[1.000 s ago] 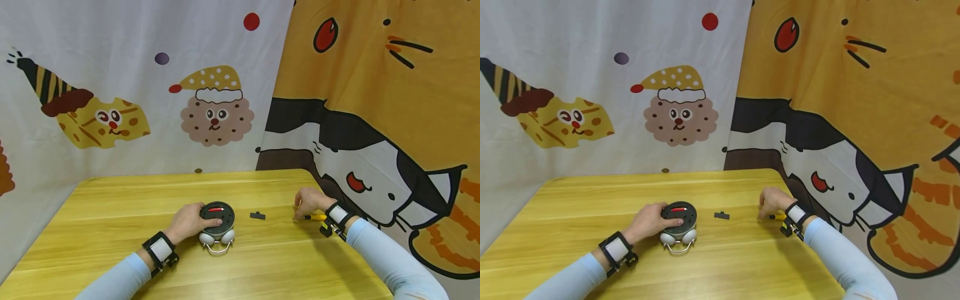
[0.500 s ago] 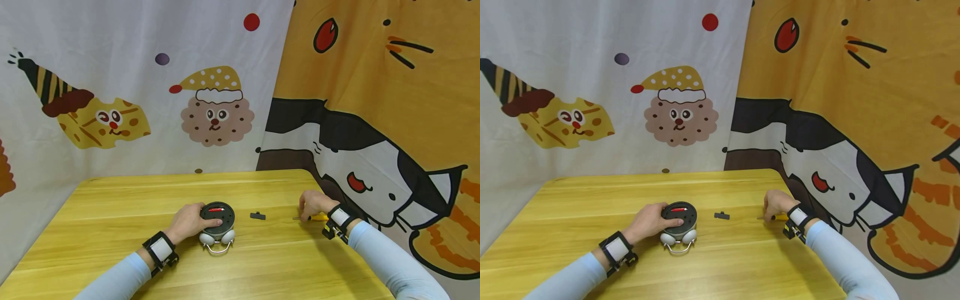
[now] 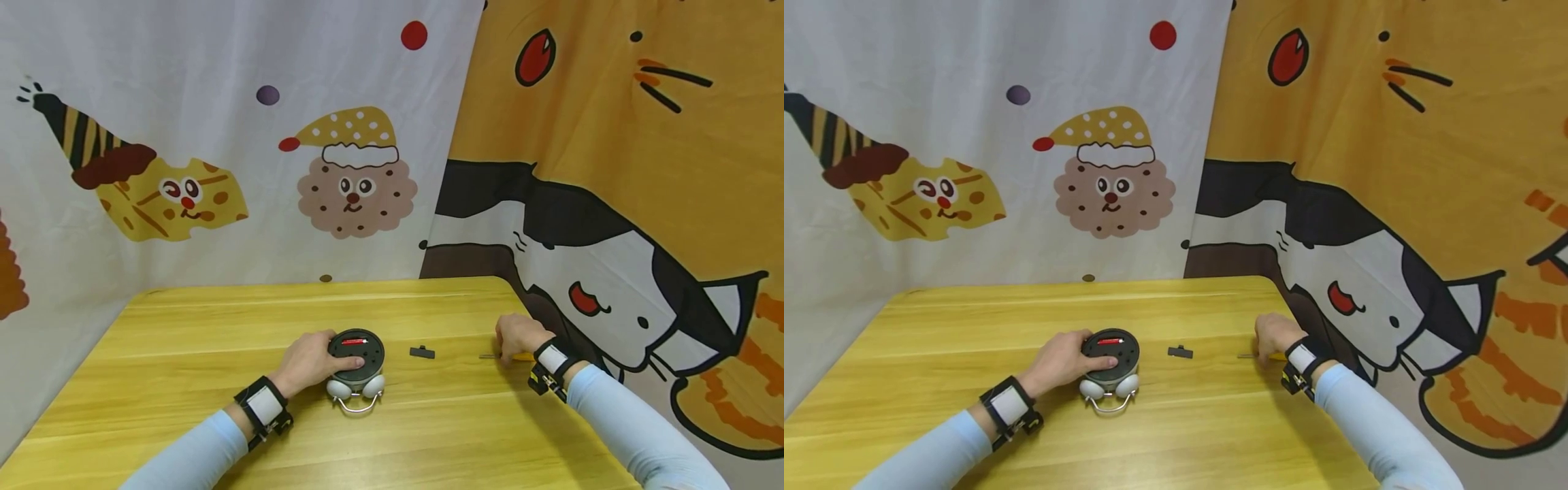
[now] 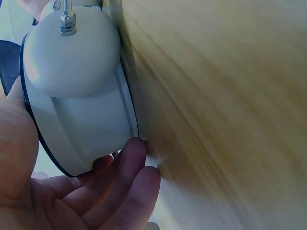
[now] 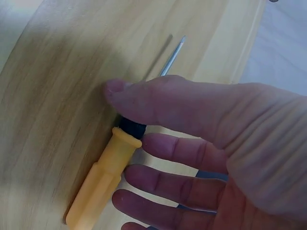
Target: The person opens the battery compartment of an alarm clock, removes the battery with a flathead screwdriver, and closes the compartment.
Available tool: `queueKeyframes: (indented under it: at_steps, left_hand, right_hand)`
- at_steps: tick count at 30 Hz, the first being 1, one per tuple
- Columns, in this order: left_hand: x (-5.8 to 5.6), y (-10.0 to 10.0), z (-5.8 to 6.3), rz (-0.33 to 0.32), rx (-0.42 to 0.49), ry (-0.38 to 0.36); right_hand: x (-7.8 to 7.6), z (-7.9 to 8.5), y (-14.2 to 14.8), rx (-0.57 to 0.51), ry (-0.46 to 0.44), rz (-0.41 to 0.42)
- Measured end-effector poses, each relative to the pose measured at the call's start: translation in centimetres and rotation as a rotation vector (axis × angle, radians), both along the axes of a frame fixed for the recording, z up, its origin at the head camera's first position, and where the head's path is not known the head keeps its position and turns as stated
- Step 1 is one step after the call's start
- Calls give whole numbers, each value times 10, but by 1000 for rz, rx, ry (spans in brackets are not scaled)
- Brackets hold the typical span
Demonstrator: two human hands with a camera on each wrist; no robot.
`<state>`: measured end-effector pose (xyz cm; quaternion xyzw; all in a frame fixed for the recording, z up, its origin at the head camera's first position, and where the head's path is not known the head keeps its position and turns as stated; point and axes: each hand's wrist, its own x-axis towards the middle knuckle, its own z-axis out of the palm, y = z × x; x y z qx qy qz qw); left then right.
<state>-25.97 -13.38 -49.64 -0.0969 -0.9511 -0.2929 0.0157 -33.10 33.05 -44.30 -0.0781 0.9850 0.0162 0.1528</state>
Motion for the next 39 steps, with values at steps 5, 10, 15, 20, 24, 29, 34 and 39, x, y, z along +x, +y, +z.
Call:
queueKeyframes:
  at_steps: [5, 10, 15, 20, 24, 29, 34, 39]
  left_hand:
    - [0, 0, -1, -2, -3, 1]
    - [-1, 0, -1, 1, -1, -1]
    - [-1, 0, -1, 1, -3, 0]
    - [-1, 1, -1, 1, -3, -3]
    - [0, 1, -1, 1, 1, -5]
    - [0, 2, -2, 5, 2, -8]
    - [1, 2, -3, 6, -2, -14]
    - [1, 2, -2, 9, -3, -8]
  right_hand:
    - [1, -2, 0, 77, -7, 10]
    - [1, -7, 0, 158, 1, 33]
    - [-1, -9, -1, 181, 6, 44]
    - [-1, -8, -3, 197, -2, 42]
    - [-1, -9, -4, 202, 1, 37]
    - [0, -9, -5, 205, 9, 39]
    - [0, -9, -5, 195, 9, 39]
    - [1, -9, -6, 195, 12, 39]
